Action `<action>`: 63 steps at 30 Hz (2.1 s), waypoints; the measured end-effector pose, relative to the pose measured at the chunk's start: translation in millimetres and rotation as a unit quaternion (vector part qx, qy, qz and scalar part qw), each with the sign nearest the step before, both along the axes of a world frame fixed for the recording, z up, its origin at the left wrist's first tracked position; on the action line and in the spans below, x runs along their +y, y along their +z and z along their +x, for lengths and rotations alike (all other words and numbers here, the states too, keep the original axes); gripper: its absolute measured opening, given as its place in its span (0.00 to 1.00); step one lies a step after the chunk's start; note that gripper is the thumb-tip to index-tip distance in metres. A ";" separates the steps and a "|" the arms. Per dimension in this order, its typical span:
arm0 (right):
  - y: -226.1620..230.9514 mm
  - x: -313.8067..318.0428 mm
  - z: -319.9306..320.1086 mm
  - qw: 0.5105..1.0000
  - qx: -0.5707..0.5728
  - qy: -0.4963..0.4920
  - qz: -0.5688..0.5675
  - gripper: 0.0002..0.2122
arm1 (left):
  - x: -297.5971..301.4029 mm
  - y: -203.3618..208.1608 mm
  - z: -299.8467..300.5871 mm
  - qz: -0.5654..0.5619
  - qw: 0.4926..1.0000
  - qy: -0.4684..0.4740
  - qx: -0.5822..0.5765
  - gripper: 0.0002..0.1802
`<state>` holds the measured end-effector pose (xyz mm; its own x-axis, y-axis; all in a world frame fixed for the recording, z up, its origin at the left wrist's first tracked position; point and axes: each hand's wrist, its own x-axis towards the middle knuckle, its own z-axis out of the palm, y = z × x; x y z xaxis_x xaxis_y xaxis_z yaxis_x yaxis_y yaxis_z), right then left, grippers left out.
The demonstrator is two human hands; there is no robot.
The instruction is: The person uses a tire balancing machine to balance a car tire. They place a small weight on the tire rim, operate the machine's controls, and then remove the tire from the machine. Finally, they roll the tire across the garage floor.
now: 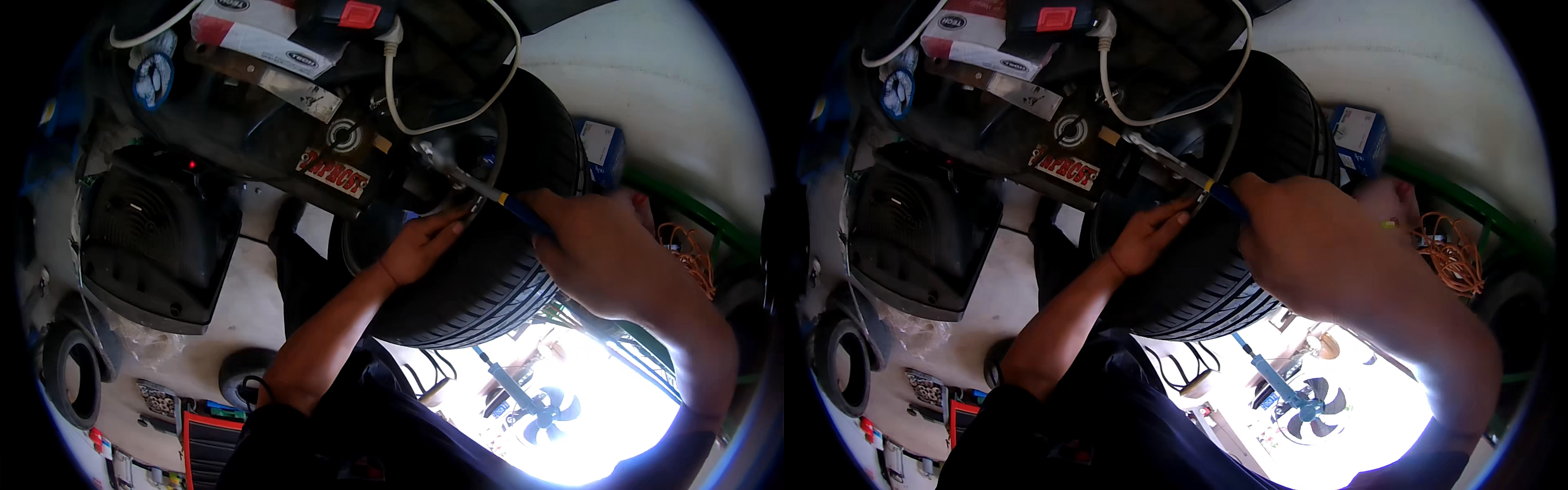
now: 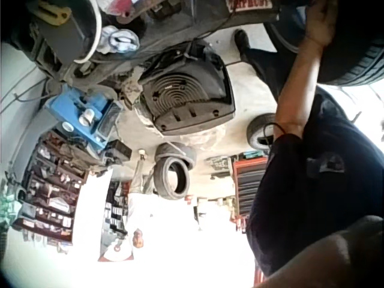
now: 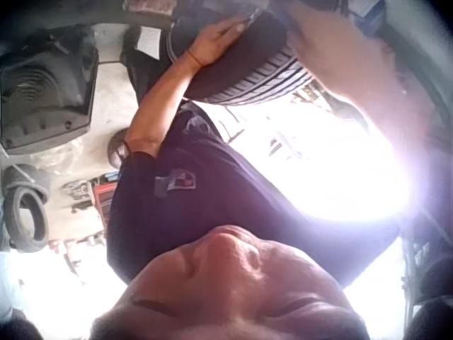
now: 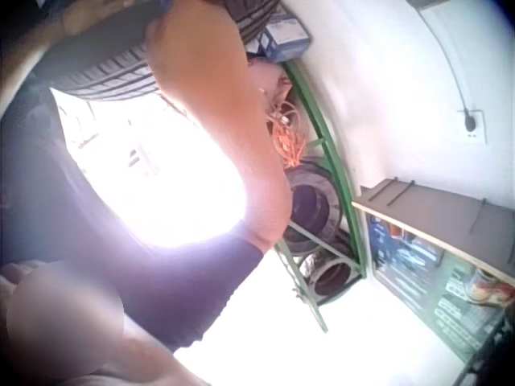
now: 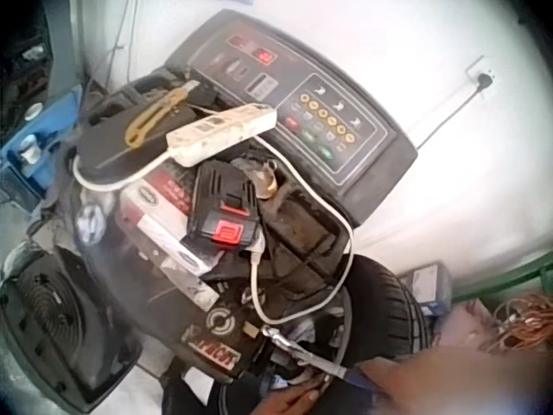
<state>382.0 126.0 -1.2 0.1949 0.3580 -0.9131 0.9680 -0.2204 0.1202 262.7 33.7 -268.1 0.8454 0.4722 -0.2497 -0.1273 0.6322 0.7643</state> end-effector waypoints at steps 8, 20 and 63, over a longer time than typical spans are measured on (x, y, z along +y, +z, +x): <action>-4.8 -4.4 -17.4 0.992 -0.072 0.106 0.016 0.12 | -1.9 -7.0 -3.9 0.133 0.991 0.004 0.010 0.24; -15.9 3.4 -33.3 0.968 -0.133 0.202 -0.062 0.13 | 7.9 3.3 -7.4 0.156 0.982 -0.085 0.060 0.24; -30.9 23.4 -51.6 0.975 -0.135 0.131 -0.121 0.13 | 8.1 -0.1 -10.0 0.188 0.979 -0.068 0.043 0.22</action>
<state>330.4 149.4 -32.1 0.3698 0.2080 -0.9055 0.9134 0.0974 0.3953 252.7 41.8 -268.2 0.8903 0.4286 -0.1538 0.0143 0.3112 0.9502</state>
